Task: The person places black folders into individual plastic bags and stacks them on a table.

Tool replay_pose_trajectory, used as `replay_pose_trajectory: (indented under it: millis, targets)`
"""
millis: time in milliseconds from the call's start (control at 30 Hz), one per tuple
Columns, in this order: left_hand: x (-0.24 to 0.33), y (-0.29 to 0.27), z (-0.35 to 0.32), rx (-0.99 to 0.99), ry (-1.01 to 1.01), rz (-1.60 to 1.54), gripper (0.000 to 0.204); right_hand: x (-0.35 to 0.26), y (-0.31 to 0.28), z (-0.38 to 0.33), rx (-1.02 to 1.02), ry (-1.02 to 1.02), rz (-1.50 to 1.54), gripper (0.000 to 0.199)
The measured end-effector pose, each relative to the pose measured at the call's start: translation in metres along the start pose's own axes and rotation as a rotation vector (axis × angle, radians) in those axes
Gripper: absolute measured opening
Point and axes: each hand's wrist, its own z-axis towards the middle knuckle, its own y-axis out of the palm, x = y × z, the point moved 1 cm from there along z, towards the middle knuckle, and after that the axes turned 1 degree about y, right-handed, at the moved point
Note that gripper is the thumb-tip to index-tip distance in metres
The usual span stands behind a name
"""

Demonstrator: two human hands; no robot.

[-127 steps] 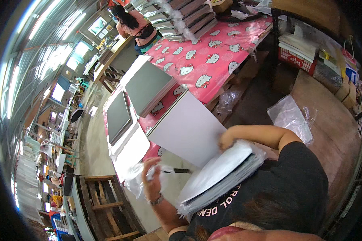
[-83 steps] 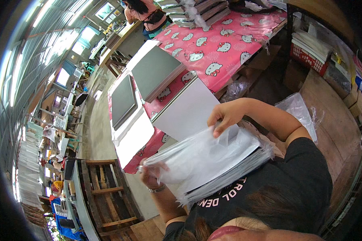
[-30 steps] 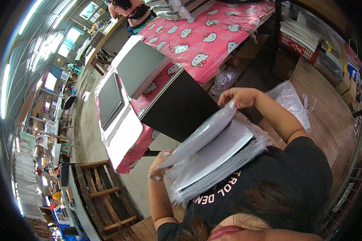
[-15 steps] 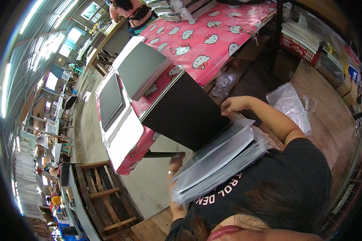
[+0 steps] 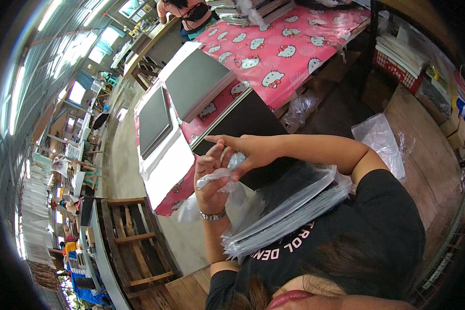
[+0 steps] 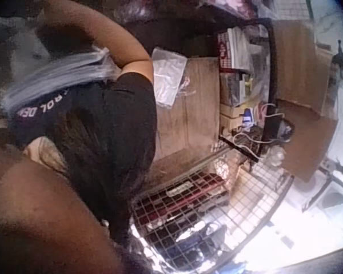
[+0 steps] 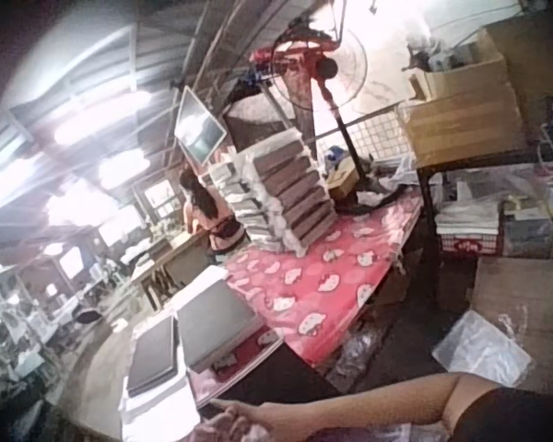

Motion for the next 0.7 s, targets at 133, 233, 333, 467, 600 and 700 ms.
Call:
replay_pose_trajectory:
  millis: [133, 233, 333, 467, 600, 700]
  targets:
    - [0.004, -0.004, 0.009, 0.069, -0.003, -0.069, 0.059, -0.014, -0.029, -0.006, 0.162, 0.161, 0.084, 0.073]
    - [0.001, -0.003, 0.007, 0.228, -0.099, 0.012, 0.052, -0.013, -0.027, -0.007, 0.277, 0.017, 0.122, 0.049]
    - [-0.011, -0.008, 0.002, 0.425, -0.149, 0.271, 0.028, -0.019, -0.005, 0.000, 0.274, -0.053, -0.120, 0.012]
    - [-0.016, -0.010, -0.003, 0.467, -0.119, 0.379, 0.011, -0.015, -0.010, 0.002, 0.335, 0.165, -0.087, 0.013]
    - [-0.014, 0.003, 0.005, 0.495, -0.033, 0.319, 0.014, -0.017, -0.010, 0.002, 0.364, 0.150, -0.161, 0.017]
    - [-0.014, 0.009, 0.012, 0.455, 0.033, 0.302, 0.021, -0.010, -0.008, 0.000, 0.351, 0.072, -0.071, 0.018]
